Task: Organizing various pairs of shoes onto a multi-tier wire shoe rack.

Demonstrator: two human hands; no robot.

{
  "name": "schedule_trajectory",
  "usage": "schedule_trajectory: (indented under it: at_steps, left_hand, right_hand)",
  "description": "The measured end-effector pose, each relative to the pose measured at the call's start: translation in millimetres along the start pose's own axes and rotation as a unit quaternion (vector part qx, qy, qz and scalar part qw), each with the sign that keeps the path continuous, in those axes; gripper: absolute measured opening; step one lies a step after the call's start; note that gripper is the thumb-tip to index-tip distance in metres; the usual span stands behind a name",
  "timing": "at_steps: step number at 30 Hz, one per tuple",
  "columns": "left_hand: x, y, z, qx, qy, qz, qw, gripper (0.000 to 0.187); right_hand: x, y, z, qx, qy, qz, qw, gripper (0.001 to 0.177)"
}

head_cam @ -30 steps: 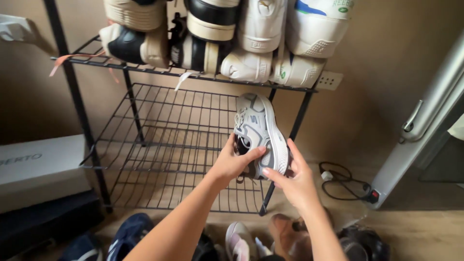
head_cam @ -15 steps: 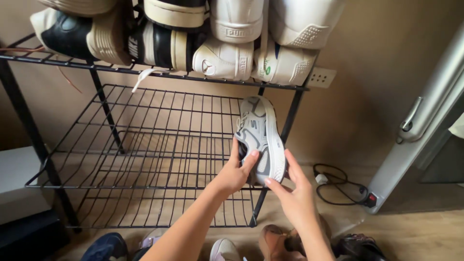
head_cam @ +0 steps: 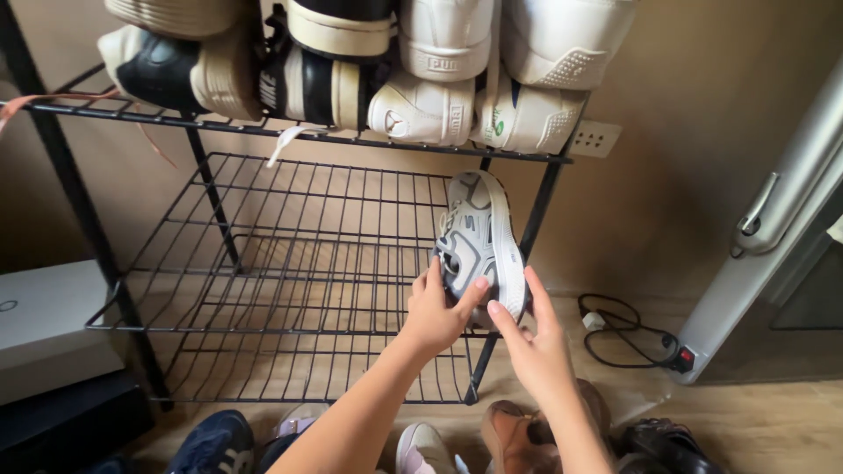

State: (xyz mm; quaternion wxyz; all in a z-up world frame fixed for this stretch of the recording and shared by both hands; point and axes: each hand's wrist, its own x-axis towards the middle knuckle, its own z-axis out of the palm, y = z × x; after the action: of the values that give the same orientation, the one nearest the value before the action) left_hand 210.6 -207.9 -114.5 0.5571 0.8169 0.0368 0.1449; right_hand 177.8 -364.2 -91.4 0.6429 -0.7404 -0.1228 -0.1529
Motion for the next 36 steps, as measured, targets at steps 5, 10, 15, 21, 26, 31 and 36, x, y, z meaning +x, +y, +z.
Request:
schedule_trajectory:
  at_steps: [5, 10, 15, 21, 26, 31, 36]
  left_hand:
    - [-1.6, 12.1, -30.7, 0.019, 0.009, 0.017, 1.000, 0.114]
    - [-19.3, 45.2, -97.9, 0.002, 0.015, 0.025, 1.000, 0.117]
    - [-60.3, 71.6, -185.8, -0.069, 0.005, 0.033, 0.997, 0.117]
    - [-97.9, 39.1, -285.6, -0.071, 0.023, 0.048, 0.996, 0.113]
    - [-156.6, 4.4, -373.8, -0.066, 0.022, -0.054, 0.996, 0.108]
    - [-220.6, -41.7, -440.8, -0.021, 0.053, -0.145, 0.988, 0.103]
    - [-269.4, -106.9, -481.0, 0.004, 0.078, -0.209, 0.975, 0.100]
  right_hand:
    - [1.6, -16.7, 4.2, -0.212, 0.094, -0.221, 0.947, 0.056]
    - [-12.9, -96.1, 36.2, -0.182, 0.078, -0.145, 0.969, 0.054]
    - [-24.5, -102.1, 84.9, -0.074, -0.037, -0.170, 0.982, 0.055]
    - [-75.7, -150.1, 166.3, -0.034, -0.132, -0.072, 0.988, 0.067]
    - [-126.9, -165.9, 242.5, 0.002, -0.230, -0.029, 0.973, 0.074]
    - [-187.2, -179.0, 305.2, 0.026, -0.317, 0.072, 0.946, 0.082]
    - [-245.6, -168.9, 352.4, 0.013, -0.396, 0.144, 0.907, 0.083]
